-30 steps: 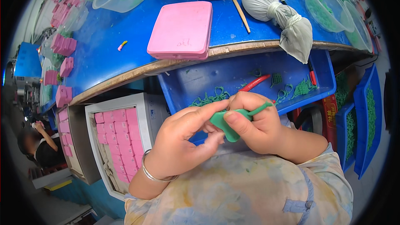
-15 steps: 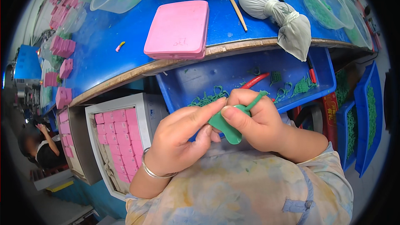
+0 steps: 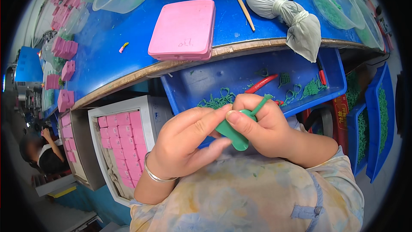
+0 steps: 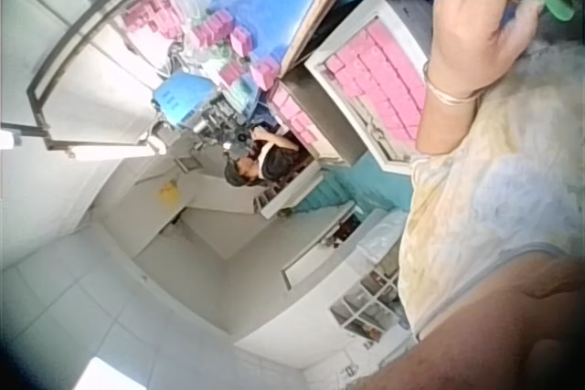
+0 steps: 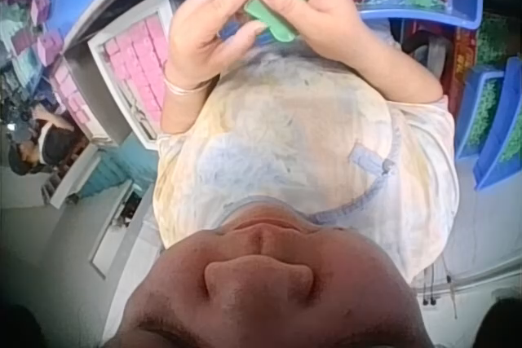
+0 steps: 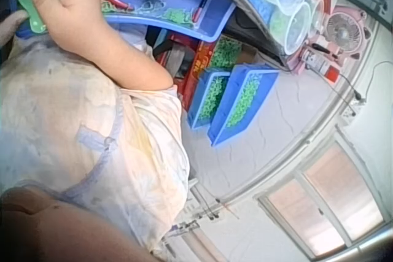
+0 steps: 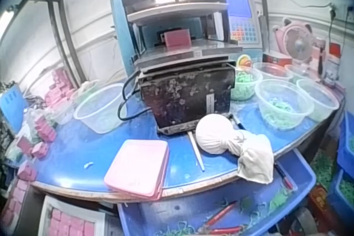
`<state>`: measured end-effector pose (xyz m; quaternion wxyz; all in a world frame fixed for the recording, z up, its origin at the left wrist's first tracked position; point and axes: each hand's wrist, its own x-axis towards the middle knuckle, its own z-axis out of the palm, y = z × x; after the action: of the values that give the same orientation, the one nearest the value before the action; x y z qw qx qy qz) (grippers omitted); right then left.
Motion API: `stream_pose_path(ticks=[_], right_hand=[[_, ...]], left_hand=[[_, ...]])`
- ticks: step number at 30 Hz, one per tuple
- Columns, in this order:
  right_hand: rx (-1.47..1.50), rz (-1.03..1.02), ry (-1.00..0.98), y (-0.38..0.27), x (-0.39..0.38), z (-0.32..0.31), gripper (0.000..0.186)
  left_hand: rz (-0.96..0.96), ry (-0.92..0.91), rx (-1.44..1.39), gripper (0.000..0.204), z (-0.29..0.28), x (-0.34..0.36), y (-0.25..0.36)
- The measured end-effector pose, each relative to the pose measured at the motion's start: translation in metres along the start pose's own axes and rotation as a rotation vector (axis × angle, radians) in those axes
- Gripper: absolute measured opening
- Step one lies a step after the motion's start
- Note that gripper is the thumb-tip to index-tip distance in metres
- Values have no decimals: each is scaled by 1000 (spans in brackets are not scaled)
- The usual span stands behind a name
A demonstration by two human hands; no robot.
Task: Removing green wax patterns from pink silicone molds and cleaning them with a brush.
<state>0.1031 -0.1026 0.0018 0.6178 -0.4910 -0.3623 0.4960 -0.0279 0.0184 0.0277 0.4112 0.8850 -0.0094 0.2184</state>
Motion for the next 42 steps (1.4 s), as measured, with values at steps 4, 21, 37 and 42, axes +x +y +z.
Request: stream_pose_path(ticks=[4,21,37,42], right_hand=[[73,-22,-31,1,0,1,28],[343,72,-176,-2,1,-3,25],[-552,93,-325,-6,7,-1,27],[-585,45,-264,-5,8,1,25]], left_hand=[[54,-11,20,44,-4,-4,-8],[-63,68,-230,27,-3,-7,-4],[-256,56,-23,34,7,7,5],[-142,67,50,14,4,4,-5]])
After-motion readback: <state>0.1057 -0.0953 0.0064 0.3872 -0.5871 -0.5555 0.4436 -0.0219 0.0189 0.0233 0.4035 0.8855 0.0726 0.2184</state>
